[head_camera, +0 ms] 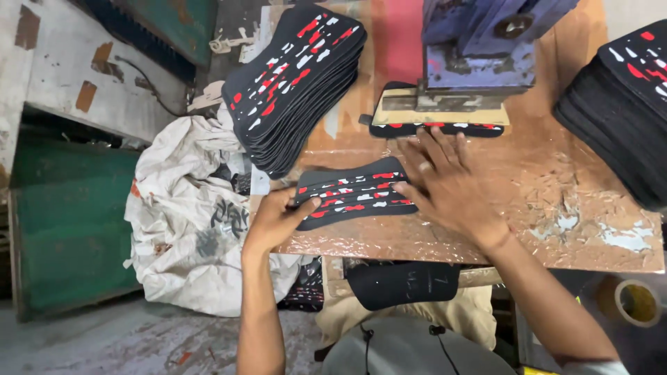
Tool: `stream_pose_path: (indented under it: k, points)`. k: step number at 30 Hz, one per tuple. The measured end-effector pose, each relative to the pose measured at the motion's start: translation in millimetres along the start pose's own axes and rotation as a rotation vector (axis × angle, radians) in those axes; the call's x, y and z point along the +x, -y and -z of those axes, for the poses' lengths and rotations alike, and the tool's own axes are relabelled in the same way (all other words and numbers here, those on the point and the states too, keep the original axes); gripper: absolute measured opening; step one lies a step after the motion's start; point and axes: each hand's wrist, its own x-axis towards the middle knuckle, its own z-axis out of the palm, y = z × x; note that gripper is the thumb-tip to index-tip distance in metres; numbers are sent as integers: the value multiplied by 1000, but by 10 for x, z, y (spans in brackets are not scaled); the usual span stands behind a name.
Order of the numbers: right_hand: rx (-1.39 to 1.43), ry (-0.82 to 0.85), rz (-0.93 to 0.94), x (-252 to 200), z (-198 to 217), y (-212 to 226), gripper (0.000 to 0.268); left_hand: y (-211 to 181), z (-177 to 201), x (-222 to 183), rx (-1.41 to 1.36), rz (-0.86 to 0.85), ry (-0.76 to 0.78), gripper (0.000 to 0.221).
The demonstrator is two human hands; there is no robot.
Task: Sorting and stacking printed fabric pieces on a workbench in a production facility.
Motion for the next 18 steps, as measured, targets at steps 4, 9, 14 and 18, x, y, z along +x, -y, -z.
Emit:
stream_pose_path:
  k: [4,9,14,18]
  points:
    - [100,32,16,-523,3,-14,64,-7,-35,-35,-55,65,3,24]
    - [172,-22,-67,-783,26,76,57,9,-38,21,-56,34,-16,24]
    - [188,-45,-117,-776,70,149,53,-61,-105,-108,-35,42,-68,23]
    - [193,-31,-129,-922,142,67,49,-119,-244,-281,-11,-81,-234,23]
